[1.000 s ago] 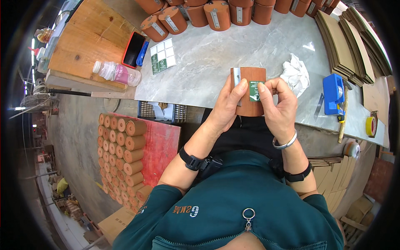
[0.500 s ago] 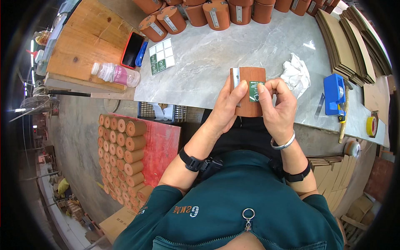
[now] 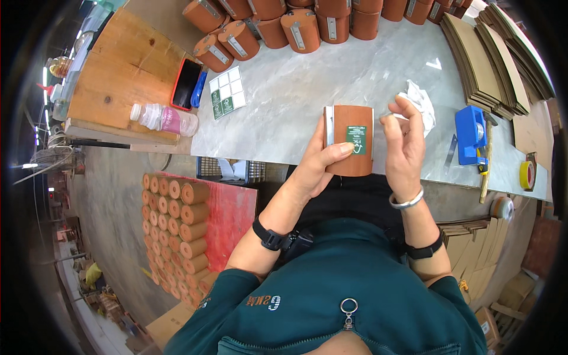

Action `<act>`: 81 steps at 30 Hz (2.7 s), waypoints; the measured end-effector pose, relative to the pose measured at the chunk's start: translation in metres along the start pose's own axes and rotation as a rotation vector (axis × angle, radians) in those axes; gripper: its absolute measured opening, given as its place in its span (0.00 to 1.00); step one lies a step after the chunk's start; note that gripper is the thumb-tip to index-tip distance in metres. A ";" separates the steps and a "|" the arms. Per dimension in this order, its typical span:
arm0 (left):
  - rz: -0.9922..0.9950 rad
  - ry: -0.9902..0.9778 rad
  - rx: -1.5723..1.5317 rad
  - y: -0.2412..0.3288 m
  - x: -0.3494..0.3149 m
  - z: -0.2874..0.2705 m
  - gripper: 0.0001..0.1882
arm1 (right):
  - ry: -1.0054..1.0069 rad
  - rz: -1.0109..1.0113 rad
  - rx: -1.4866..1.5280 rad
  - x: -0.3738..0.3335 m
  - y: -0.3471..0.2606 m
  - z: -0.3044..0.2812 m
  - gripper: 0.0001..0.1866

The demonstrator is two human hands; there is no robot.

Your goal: Applying labels to wooden cylindrical components and wrapping them in protective paper.

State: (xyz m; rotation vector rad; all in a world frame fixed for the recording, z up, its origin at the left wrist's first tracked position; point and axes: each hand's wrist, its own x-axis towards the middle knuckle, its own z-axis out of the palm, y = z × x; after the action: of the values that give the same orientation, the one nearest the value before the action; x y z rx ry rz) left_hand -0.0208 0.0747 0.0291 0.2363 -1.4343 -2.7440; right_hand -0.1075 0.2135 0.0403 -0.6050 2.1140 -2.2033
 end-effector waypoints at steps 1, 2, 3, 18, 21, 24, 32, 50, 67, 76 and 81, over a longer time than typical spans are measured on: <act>0.001 -0.017 0.002 -0.001 0.003 0.003 0.41 | -0.050 -0.040 0.005 0.006 -0.002 -0.008 0.30; -0.016 0.011 -0.099 -0.003 0.001 0.005 0.41 | -0.024 -0.082 0.018 0.004 -0.014 -0.003 0.26; -0.041 0.002 -0.210 -0.006 0.007 0.010 0.41 | 0.009 -0.102 -0.004 0.005 -0.018 -0.006 0.26; -0.333 -0.162 -0.111 -0.002 -0.006 0.007 0.42 | -0.057 -0.323 -0.829 0.093 -0.037 -0.134 0.24; -0.270 -0.084 -0.176 0.006 -0.022 -0.019 0.42 | 0.250 -0.321 -1.350 0.174 -0.036 -0.228 0.34; -0.208 0.010 -0.214 0.009 -0.045 -0.045 0.42 | 0.275 0.111 -1.589 0.227 -0.015 -0.308 0.52; -0.126 0.192 -0.297 0.007 -0.088 -0.060 0.39 | 0.202 0.541 -1.611 0.250 -0.015 -0.327 0.53; -0.016 -0.140 -0.297 0.014 -0.057 -0.003 0.52 | -0.207 -0.250 -0.731 -0.065 -0.014 -0.080 0.38; 0.182 0.322 0.615 0.052 -0.054 -0.058 0.52 | -0.611 -0.477 -0.836 -0.033 0.032 -0.031 0.31; 0.160 0.313 1.326 0.053 -0.009 -0.041 0.45 | -0.654 -0.459 -0.865 -0.034 0.031 -0.028 0.29; 0.165 0.288 1.399 0.053 0.000 -0.040 0.44 | -0.631 -0.465 -0.868 -0.036 0.028 -0.027 0.29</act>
State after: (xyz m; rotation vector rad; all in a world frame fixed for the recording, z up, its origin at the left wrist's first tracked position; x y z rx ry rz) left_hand -0.0166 0.0124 0.0499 0.4470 -2.7225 -1.0620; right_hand -0.0891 0.2473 0.0044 -1.6798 2.5770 -0.8190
